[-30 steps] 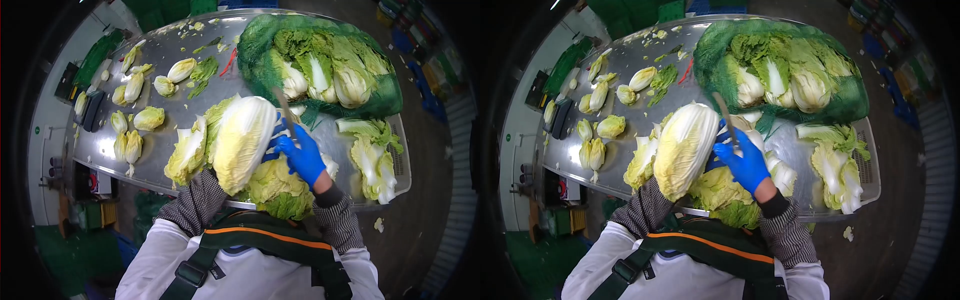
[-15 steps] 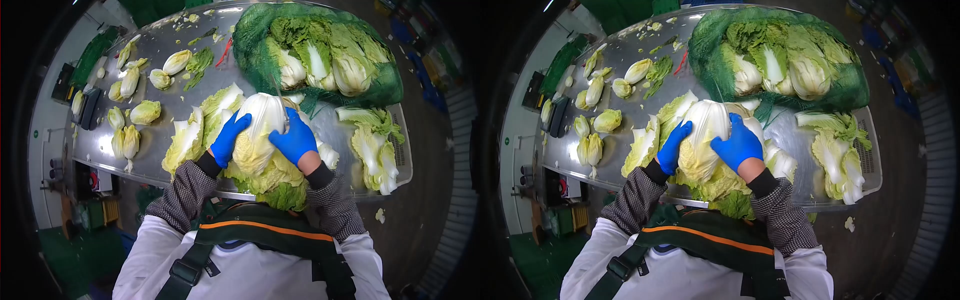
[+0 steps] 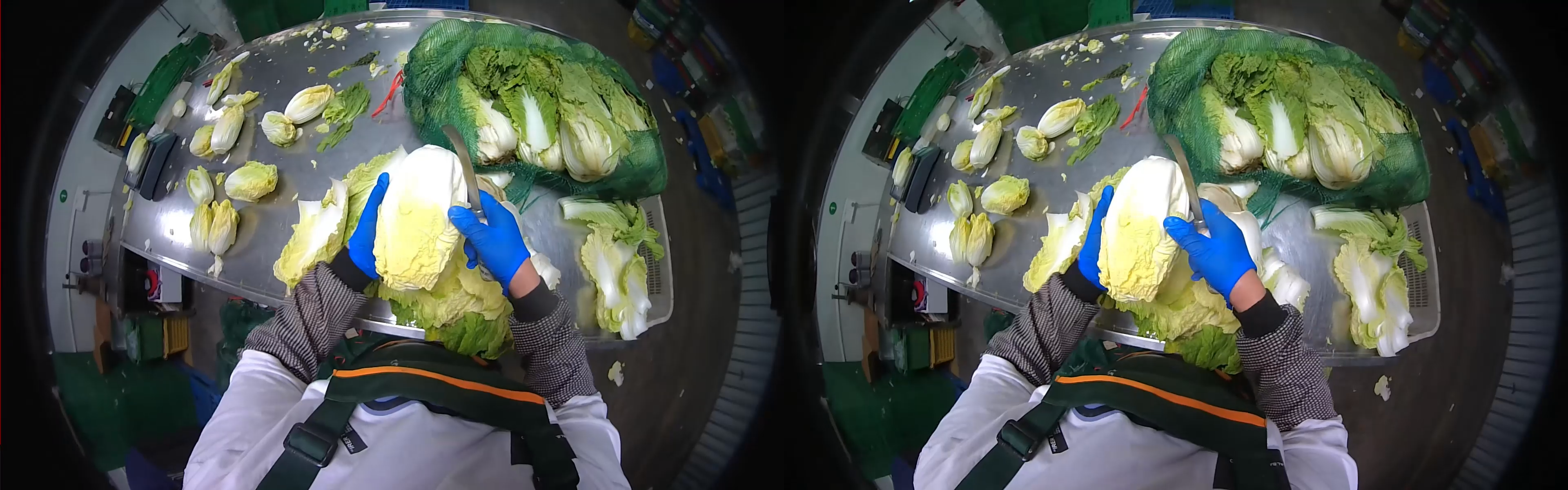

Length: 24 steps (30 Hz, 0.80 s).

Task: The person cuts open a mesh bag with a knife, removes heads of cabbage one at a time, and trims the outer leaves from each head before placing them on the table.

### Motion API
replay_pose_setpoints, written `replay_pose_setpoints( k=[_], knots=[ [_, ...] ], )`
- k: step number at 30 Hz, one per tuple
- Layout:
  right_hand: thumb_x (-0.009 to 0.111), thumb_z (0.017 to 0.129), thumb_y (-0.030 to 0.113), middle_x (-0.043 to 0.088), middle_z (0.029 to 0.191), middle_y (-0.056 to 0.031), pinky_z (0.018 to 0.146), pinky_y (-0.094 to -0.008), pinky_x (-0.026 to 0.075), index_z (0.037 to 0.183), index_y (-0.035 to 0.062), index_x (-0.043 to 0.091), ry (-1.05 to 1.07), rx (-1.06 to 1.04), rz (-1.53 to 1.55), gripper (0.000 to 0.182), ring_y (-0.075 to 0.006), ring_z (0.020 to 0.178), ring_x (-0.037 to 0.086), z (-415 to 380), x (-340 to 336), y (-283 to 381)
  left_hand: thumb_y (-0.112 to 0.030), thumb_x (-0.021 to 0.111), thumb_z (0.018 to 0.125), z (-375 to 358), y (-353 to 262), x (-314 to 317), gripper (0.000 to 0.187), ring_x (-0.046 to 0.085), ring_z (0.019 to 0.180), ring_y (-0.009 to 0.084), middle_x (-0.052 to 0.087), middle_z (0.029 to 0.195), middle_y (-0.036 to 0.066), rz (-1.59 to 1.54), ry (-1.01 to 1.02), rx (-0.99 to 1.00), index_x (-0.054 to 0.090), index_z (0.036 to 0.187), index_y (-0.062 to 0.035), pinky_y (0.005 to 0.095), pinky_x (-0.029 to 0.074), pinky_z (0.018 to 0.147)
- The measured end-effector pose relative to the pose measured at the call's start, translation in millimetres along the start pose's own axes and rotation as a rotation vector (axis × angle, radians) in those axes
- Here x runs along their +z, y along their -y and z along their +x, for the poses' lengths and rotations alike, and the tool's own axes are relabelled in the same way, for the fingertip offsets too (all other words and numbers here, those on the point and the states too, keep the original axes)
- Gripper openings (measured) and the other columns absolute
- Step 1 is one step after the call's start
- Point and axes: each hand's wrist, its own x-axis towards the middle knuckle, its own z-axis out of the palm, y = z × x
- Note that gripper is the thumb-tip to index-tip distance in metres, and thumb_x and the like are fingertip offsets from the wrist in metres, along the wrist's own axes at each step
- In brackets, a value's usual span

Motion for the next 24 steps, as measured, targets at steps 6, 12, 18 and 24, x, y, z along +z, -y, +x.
replay_pose_setpoints(
  k=[6, 12, 18, 24],
  knots=[
    [0.065, 0.087, 0.035, 0.061, 0.083, -0.0047, 0.046, -0.0219, 0.045, 0.128, 0.0089, 0.052, 0.215, -0.122, 0.137, 0.05, -0.008, 0.066, 0.057, -1, 25, 3, -0.059, 0.035, 0.094, -27, -20, -40, 0.07, 0.063, 0.095, 0.0308, 0.052, 0.129, 0.02, 0.227, 0.119, 0.019, 0.032, 0.143, -0.0086, 0.0446, 0.055, 0.081],
    [0.063, 0.088, 0.038, 0.062, 0.082, -0.0049, 0.042, -0.0214, 0.041, 0.124, 0.0103, 0.054, 0.085, -0.021, 0.041, 0.047, -0.0077, 0.059, 0.056, 23, 48, 2, -0.062, 0.034, 0.092, -39, -32, -72, 0.074, 0.064, 0.092, 0.0333, 0.055, 0.12, 0.025, -0.017, 0.116, -0.052, 0.035, 0.139, -0.004, 0.0455, 0.056, 0.076],
    [0.067, 0.082, 0.045, 0.06, 0.084, -0.0078, 0.06, -0.0295, 0.049, 0.133, 0.0098, 0.047, 0.125, -0.13, -0.258, 0.066, -0.017, 0.071, 0.059, 59, 91, -11, -0.048, 0.05, 0.093, -60, -62, -51, 0.059, 0.058, 0.111, 0.0244, 0.056, 0.128, 0.011, 0.024, -0.198, 0.215, 0.042, 0.137, -0.0077, 0.0381, 0.045, 0.098],
    [0.065, 0.084, 0.04, 0.062, 0.081, -0.0142, 0.07, -0.0344, 0.05, 0.13, 0.011, 0.05, 0.116, -0.237, -0.493, 0.057, -0.0255, 0.073, 0.062, 62, 113, -39, -0.045, 0.051, 0.093, -93, -207, -124, 0.055, 0.055, 0.114, 0.0231, 0.055, 0.13, 0.009, 0.091, -0.262, 0.476, 0.045, 0.136, -0.0112, 0.0383, 0.043, 0.101]
  ],
)
